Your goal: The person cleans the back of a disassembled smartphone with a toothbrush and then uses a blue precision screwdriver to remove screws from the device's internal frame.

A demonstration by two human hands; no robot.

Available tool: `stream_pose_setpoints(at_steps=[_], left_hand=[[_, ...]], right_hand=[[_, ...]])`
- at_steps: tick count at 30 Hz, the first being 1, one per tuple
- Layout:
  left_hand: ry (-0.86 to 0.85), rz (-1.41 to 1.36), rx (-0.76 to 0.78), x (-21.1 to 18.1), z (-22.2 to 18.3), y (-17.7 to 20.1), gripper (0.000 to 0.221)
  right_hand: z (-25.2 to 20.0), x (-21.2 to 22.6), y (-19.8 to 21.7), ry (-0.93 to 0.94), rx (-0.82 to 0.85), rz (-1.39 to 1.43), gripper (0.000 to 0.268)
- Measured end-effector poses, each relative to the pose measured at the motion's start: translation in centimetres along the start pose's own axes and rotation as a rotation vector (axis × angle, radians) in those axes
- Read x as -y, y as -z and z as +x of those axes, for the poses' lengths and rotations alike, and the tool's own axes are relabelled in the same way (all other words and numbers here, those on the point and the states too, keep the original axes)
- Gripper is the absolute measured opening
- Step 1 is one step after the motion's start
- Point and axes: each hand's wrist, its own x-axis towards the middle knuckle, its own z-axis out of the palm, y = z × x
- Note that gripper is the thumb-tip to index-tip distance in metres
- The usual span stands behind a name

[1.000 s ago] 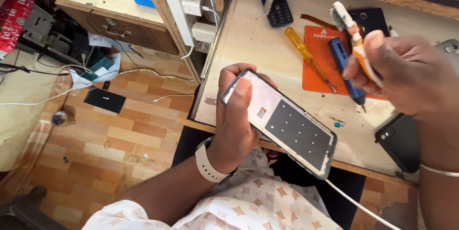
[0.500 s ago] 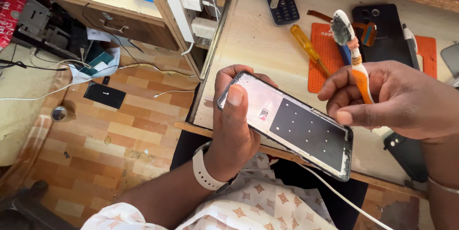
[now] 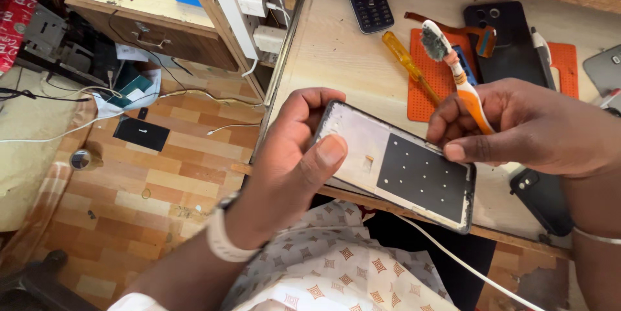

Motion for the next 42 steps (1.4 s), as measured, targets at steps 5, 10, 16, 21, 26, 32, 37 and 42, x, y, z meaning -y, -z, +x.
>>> stream_pose_setpoints(at_steps=[5,10,16,21,26,32,37,42], left_hand=[[0.252,-0.151,0.209,-4.4,-1.0,2.1,0.096],[0.228,-0.145,0.167,-4.6,-1.8,1.9,0.105],[0.229,-0.192,0.147,-4.2,-1.7,2.1,0.114],[0.233,-0.194,0.132,-4.0,-1.5,2.0,0.118],[0.202,-0.263,0.184,-3.9,-1.4,2.4,0.108],[0.557,-0.285,0.114,-2.1,0.2,1.8,0.046],[0.537,-0.275,0.102,-1.8,1.3,1.9,0.036],[0.550,-0.312,0.044,-2.0,1.9,2.4,0.035]], right_hand=[[0.4,-0.5,0.5,-0.104,0.070,-0.046,0.029],[0.6,-0.6,-0.3,-0.153,0.022,-0.146,0.028],[1.0,-1.2,-0.4,-0.162,0.033,-0.129,0.026],[1.1,-1.8,-0.1,-0.127,0.081,-0.150,0.025],[1.1,-1.4,-0.5,0.011,0.112,-0.133,0.026],[0.6,0.4,-1.5,0.042,0.107,-0.208,0.025],[0.6,-0.1,-0.5,0.137,-0.014,-0.211,0.027],[-0.2,-0.3,0.2,0.312,-0.368,-0.088,0.043]])
